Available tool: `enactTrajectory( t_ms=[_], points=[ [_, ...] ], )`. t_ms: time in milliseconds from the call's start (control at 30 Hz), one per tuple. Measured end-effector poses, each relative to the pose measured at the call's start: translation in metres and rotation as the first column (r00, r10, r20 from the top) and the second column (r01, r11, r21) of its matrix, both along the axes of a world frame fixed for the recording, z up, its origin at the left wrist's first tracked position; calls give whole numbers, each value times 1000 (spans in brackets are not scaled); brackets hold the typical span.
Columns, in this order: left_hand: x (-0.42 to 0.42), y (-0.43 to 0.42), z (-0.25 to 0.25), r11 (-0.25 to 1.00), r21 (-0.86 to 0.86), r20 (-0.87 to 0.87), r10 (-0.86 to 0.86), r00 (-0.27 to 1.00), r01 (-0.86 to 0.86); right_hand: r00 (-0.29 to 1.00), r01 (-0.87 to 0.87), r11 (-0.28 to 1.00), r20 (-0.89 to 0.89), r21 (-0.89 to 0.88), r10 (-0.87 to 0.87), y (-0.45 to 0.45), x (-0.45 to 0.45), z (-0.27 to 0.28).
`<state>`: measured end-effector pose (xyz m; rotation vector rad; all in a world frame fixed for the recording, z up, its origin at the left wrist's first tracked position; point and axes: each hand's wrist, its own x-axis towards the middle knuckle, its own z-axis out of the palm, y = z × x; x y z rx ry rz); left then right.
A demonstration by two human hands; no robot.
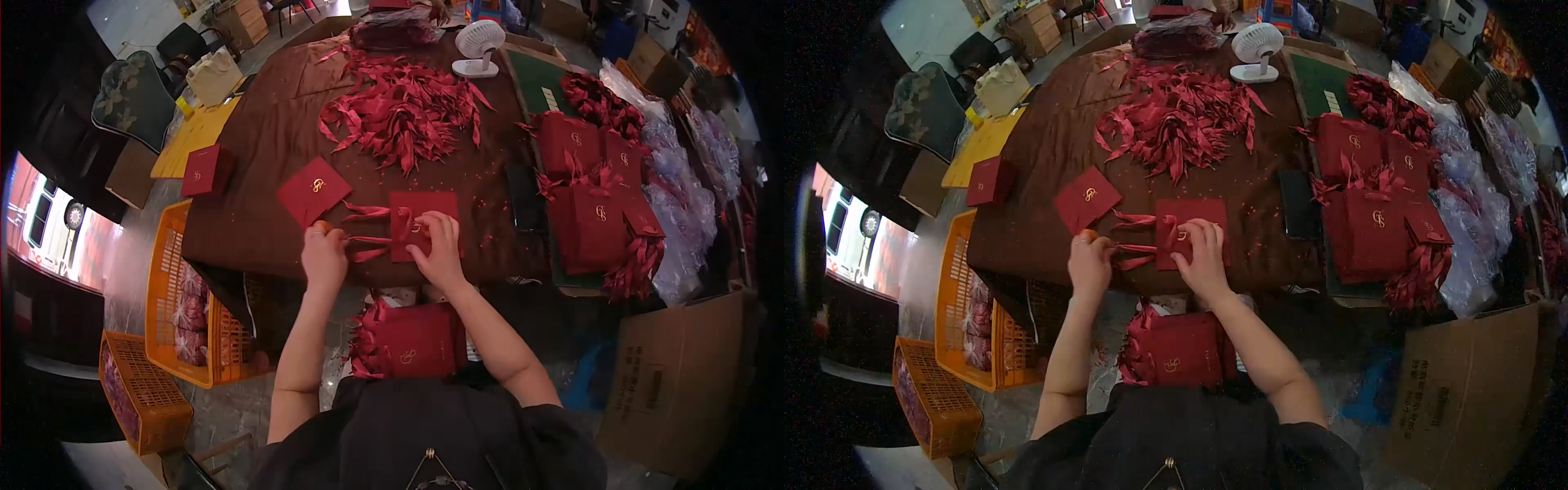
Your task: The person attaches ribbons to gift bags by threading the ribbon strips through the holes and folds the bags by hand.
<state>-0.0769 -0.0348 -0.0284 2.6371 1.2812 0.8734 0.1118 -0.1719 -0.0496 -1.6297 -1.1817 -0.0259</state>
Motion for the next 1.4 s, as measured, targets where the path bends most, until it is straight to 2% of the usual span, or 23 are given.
enactTrajectory(
  t_ms=[100,200,233,267,300,367,467,567,633,700,733,767,833,900,1000,1067,1133,1167,1200,1233,1267,1333,1400],
  points=[
    [-41,16,4,989,-140,-85,37,996,-48,999,-17,999,-35,-36,16,5,-1,-10],
    [-43,3,-8,999,-52,19,-3,1000,4,994,-54,993,92,-106,64,3,8,-12],
    [-40,-7,-2,999,36,50,12,999,-14,981,-179,975,49,-133,186,2,14,-12],
    [-40,-19,5,999,30,48,15,999,-16,953,-300,942,1,-154,303,-2,19,-12],
    [-40,-35,19,997,32,86,-72,994,70,952,-302,940,-2,-160,306,-11,24,-1],
    [-48,-68,38,965,-15,88,-261,961,263,882,-320,881,229,-348,411,-36,30,33],
    [-64,-111,41,823,-164,17,-549,835,544,866,-144,823,332,-549,373,-67,46,27],
    [-70,-138,-8,724,-291,-97,-673,734,626,863,-124,873,383,-472,330,-83,51,11],
    [-67,-146,-30,726,-305,-97,-667,738,616,850,-134,907,424,-399,312,-92,38,25],
    [-59,-147,-36,757,-234,-61,-638,768,610,860,-198,946,418,-255,293,-103,21,38],
    [-54,-151,-28,802,-124,-36,-592,805,584,844,-230,947,440,-224,309,-110,11,43],
    [-59,-155,-32,803,-124,-35,-591,806,583,812,-284,927,453,-244,368,-120,3,47],
    [-77,-165,-38,895,145,138,-440,887,421,719,-385,871,493,-304,490,-144,-12,45],
    [-104,-175,-37,908,111,218,-419,881,404,676,-512,766,369,-388,638,-169,-22,28],
    [-127,-188,-14,900,39,326,-422,846,435,624,-521,680,314,-515,716,-187,-27,19],
    [-117,-193,10,897,83,128,-441,888,433,545,-609,533,179,-588,819,-191,-32,13],
    [-99,-184,11,876,23,64,-482,874,481,505,-643,493,159,-587,848,-185,-34,15],
    [-93,-177,-1,815,-71,-88,-580,810,576,467,-670,452,139,-589,873,-181,-33,17],
    [-89,-173,-10,743,-181,-224,-669,709,644,533,-693,528,144,-490,834,-174,-30,22],
    [-91,-169,-16,730,-244,-254,-683,684,638,524,-695,525,154,-492,838,-169,-28,25],
    [-95,-167,-19,741,-228,-255,-671,696,631,600,-634,621,213,-461,771,-161,-25,29],
    [-98,-166,-1,679,-290,-209,-732,648,674,678,-548,728,291,-411,675,-145,-21,41],
    [-99,-158,9,622,-193,39,-768,639,759,720,-545,753,255,-369,646,-132,-20,45]
  ],
)
